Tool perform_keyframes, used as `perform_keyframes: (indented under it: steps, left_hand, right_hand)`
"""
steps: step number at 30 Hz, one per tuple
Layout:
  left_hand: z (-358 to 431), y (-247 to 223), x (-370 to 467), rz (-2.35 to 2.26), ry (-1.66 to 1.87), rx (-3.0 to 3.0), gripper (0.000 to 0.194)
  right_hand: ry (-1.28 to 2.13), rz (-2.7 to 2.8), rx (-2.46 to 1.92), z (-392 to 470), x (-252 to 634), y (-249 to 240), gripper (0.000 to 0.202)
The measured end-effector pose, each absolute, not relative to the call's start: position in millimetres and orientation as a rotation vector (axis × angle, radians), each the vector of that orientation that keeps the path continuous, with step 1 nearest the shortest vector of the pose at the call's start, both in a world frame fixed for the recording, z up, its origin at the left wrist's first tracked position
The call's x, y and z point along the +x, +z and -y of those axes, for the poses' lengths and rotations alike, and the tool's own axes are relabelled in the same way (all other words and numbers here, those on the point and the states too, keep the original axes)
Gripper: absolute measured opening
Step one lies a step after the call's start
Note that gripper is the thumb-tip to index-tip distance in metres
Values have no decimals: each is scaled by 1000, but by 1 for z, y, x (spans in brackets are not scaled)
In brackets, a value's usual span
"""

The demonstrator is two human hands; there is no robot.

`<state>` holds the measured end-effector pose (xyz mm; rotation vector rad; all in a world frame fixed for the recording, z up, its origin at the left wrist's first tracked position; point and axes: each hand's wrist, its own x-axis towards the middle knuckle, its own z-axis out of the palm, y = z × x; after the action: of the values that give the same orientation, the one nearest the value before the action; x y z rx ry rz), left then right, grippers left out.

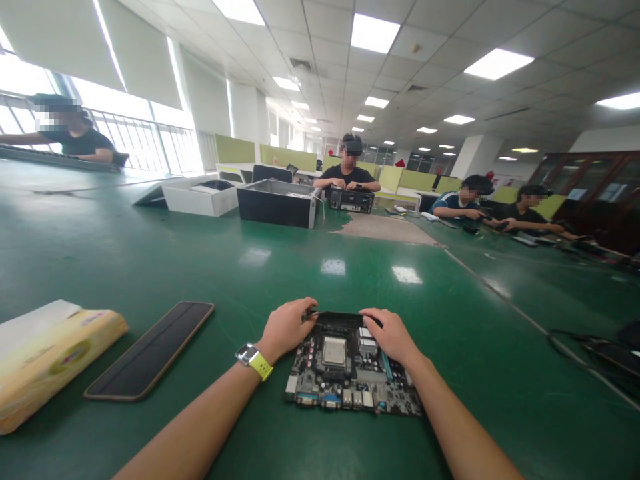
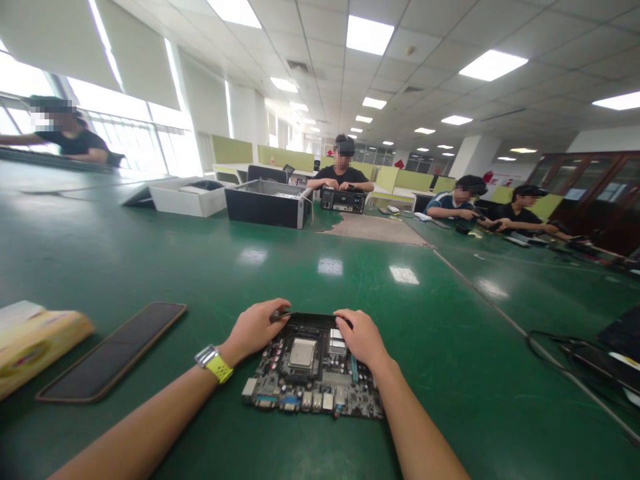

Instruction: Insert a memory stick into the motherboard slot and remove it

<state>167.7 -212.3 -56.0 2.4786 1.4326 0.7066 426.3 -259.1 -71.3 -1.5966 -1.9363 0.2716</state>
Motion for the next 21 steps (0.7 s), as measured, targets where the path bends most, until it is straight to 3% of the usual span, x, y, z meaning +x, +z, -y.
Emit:
perform_keyframes:
  steps: [21]
  left_hand:
    - [218, -51, 168, -1473, 727, 2443, 13]
  right_hand:
    - [296, 1856, -1548, 257, 426, -76, 33]
